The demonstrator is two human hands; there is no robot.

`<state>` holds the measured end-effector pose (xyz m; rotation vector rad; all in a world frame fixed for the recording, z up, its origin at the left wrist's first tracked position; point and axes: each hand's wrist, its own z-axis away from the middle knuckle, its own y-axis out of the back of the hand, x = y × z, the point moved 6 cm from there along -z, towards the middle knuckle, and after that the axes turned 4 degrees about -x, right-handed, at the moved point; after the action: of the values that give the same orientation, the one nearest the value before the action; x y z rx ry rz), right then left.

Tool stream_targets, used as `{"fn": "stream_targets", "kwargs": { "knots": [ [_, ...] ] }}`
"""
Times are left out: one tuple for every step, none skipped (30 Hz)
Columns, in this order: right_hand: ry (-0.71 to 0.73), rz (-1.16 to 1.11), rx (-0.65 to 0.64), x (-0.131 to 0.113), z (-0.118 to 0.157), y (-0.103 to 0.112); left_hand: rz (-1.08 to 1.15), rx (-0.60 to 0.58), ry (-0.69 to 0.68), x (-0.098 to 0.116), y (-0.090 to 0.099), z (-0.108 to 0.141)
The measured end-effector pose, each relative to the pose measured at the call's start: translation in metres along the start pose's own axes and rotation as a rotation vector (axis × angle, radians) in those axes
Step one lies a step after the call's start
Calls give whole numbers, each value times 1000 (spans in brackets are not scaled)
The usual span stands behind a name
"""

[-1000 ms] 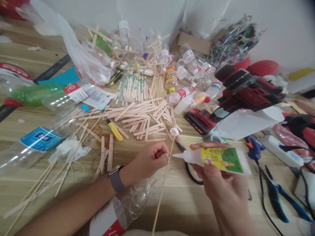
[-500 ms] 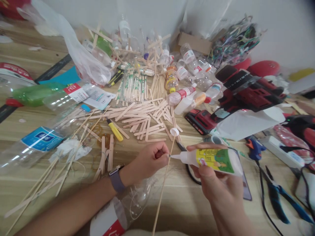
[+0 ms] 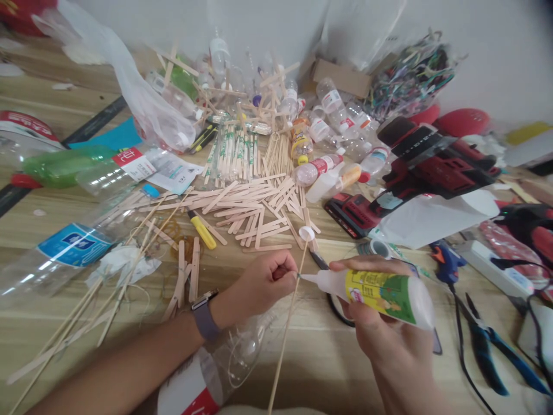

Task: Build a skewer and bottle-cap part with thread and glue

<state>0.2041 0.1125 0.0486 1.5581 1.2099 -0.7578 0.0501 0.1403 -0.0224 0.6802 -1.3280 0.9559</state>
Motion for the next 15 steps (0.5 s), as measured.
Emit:
{"fn": "stream_targets", "kwargs": {
  "knots": [
    [16, 2, -6, -1, 0, -1, 2, 1, -1, 0, 0, 0],
    [27, -5, -10, -2, 0, -1, 4, -1, -3, 1, 0, 0],
    [35, -12, -9, -2, 1, -1, 8, -4, -6, 1, 0, 0],
    [45, -16, -6, -3, 1, -1, 13, -8, -7, 1, 0, 0],
    [57, -20, -3, -4, 1, -1, 20, -12, -7, 1, 0, 0],
    [70, -19, -6, -5, 1, -2, 25, -15, -4, 0, 0, 0],
    [83, -12, -13, -6, 1, -2, 27, -16, -1, 0, 0, 0],
    [93, -3, -20, -6, 0, -3, 26, -15, 1, 0, 0, 0],
    [95, 5, -23, -6, 0, -3, 22, -12, 2, 0, 0, 0],
    [97, 8, -22, -6, 0, -3, 19, -10, 2, 0, 0, 0],
    [101, 8, -17, -7, -1, -3, 17, -10, 1, 0, 0, 0],
    [106, 3, -10, -7, -1, -3, 16, -10, -2, 0, 0, 0],
    [110, -4, -6, -7, -2, -3, 15, -11, -5, 1, 0, 0],
    [120, -11, -10, -8, -2, -3, 15, -13, -4, 1, 1, 0],
    [125, -11, -20, -9, -2, -4, 12, -11, -5, 1, 1, 0]
  ]
}}
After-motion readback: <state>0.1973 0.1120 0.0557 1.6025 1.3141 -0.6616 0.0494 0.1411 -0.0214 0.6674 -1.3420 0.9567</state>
